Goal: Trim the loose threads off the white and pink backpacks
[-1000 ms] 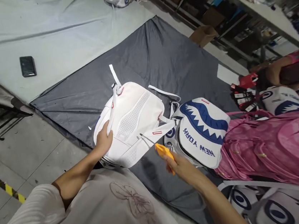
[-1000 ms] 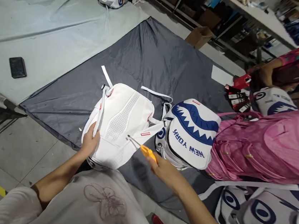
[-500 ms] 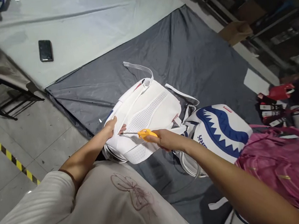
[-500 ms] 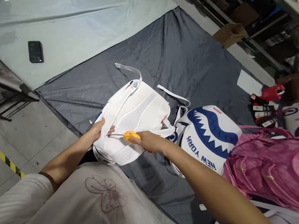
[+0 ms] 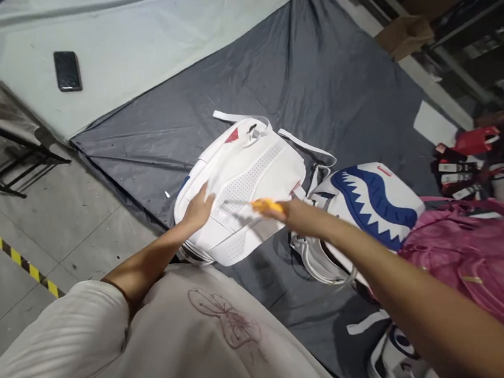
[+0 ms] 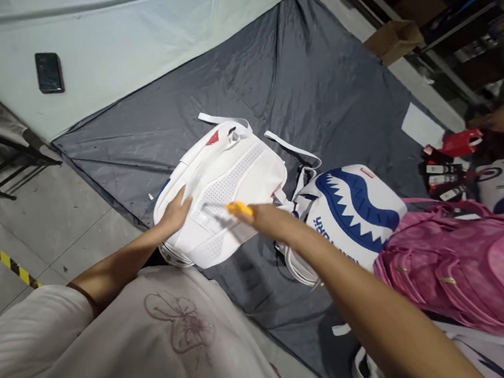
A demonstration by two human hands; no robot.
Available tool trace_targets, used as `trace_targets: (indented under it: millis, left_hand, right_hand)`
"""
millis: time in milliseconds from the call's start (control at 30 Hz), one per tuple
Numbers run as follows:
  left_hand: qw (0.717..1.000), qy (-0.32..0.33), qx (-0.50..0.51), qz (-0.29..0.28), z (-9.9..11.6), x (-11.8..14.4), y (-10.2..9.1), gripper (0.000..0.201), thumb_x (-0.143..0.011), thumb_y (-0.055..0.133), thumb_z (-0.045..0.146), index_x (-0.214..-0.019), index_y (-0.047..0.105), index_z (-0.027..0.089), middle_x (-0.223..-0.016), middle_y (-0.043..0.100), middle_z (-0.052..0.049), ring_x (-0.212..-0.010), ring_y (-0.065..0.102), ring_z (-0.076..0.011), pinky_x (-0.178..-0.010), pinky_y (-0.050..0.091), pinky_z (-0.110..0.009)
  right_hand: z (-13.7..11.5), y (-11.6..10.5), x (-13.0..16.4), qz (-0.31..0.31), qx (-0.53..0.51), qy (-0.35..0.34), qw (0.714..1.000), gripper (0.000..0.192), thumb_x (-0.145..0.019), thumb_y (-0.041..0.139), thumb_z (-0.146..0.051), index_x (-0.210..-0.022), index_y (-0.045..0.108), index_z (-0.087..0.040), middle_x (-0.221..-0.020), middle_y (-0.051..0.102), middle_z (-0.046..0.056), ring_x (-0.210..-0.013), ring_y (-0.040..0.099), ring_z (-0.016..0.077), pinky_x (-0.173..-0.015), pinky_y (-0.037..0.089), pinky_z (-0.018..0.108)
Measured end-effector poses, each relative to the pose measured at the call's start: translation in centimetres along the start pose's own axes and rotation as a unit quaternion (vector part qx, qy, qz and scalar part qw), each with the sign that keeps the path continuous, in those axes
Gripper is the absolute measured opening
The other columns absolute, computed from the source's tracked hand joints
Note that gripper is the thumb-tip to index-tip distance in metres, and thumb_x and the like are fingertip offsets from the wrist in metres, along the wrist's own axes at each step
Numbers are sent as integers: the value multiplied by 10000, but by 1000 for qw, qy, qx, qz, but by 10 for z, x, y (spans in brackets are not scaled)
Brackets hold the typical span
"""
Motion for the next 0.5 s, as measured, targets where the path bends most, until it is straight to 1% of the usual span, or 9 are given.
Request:
trace_targets:
  millis: [33, 67, 133, 167, 200, 300, 333, 433, 500]
  left_hand:
    - [995, 55, -83, 13, 1, 6, 7, 628, -920, 604, 462, -1495, 396, 316, -1447, 500, -131, -1228, 545, -299, -992, 452, -395]
    - [974, 112, -194, 24, 2, 12, 15, 673, -893, 645, 468, -1505, 386, 358, -1505, 429, -117, -1296, 474, -329, -1047, 406, -431]
    - [885, 198, -420, 36, 2, 17, 31, 674, -905, 621, 471, -1522, 368, 372, -1511, 389, -146, -1292, 438, -372, -1043, 382, -495]
    - [841, 216, -495, 36, 0, 17, 37, 643, -931, 578, 455, -1530, 361, 359, -1488, 403, -170, -1258, 456, -379, -1011, 395, -508]
    - [816, 218, -534, 32, -2, 15, 41, 613, -951, 544, 420, -1532, 363, 346, -1467, 419, -185, -1228, 472, -376, -985, 406, -507]
    - [802, 215, -557, 27, -2, 7, 43, 572, -975, 486, 318, -1534, 367, 318, -1463, 424, -199, -1220, 483, -365, -981, 404, -501]
    - [799, 214, -561, 27, 0, 7, 43, 568, -977, 476, 302, -1535, 368, 312, -1475, 415, -199, -1235, 480, -365, -991, 400, -503]
    - [800, 216, -558, 31, 9, 21, 44, 531, -980, 470, 323, -1506, 422, 272, -1572, 313, -192, -1382, 368, -400, -1076, 342, -547]
    - [807, 247, -536, 21, 14, 41, 55, 543, -990, 450, 394, -1505, 418, 227, -1632, 213, -186, -1486, 218, -399, -1163, 236, -575]
  right_hand:
    - [16, -9, 0, 45, 6, 57, 997, 575, -962, 404, -643, -1133, 673, -165, -979, 718, 133, -818, 649, 225, -665, 413, 286]
    - [31, -19, 2, 102, 13, 116, 988, 612, -972, 361, -649, -1150, 664, -147, -977, 713, 154, -817, 648, 236, -659, 407, 298]
    - [51, -33, 11, 188, 28, 192, 963, 631, -996, 307, -615, -1169, 647, -112, -957, 703, 184, -820, 645, 250, -658, 395, 319]
    - [53, -35, 17, 190, 25, 197, 961, 613, -1001, 315, -597, -1168, 643, -107, -933, 700, 182, -795, 643, 245, -653, 393, 321]
    - [51, -32, 23, 158, 8, 178, 971, 585, -1000, 338, -584, -1162, 642, -112, -902, 698, 167, -752, 639, 230, -644, 396, 314]
    - [33, -11, 35, -2, -54, 74, 996, 515, -983, 410, -581, -1124, 645, -145, -798, 692, 101, -595, 605, 175, -594, 416, 278]
    - [31, -6, 36, -3, -48, 70, 996, 531, -983, 392, -595, -1118, 645, -148, -792, 693, 98, -585, 606, 176, -589, 423, 277]
    - [40, -3, 33, 114, 51, 162, 979, 620, -993, 287, -625, -1109, 646, -133, -850, 704, 138, -663, 643, 221, -624, 438, 304]
    - [51, 3, 32, 72, 60, 164, 982, 592, -997, 290, -598, -1107, 644, -137, -835, 707, 129, -641, 651, 221, -622, 440, 305]
Point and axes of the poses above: each hand's wrist, its own x-axis away from the middle knuckle, its own y-axis out of the palm, z = x × y, the point moved 2 cm from there along -x, towards the middle knuckle
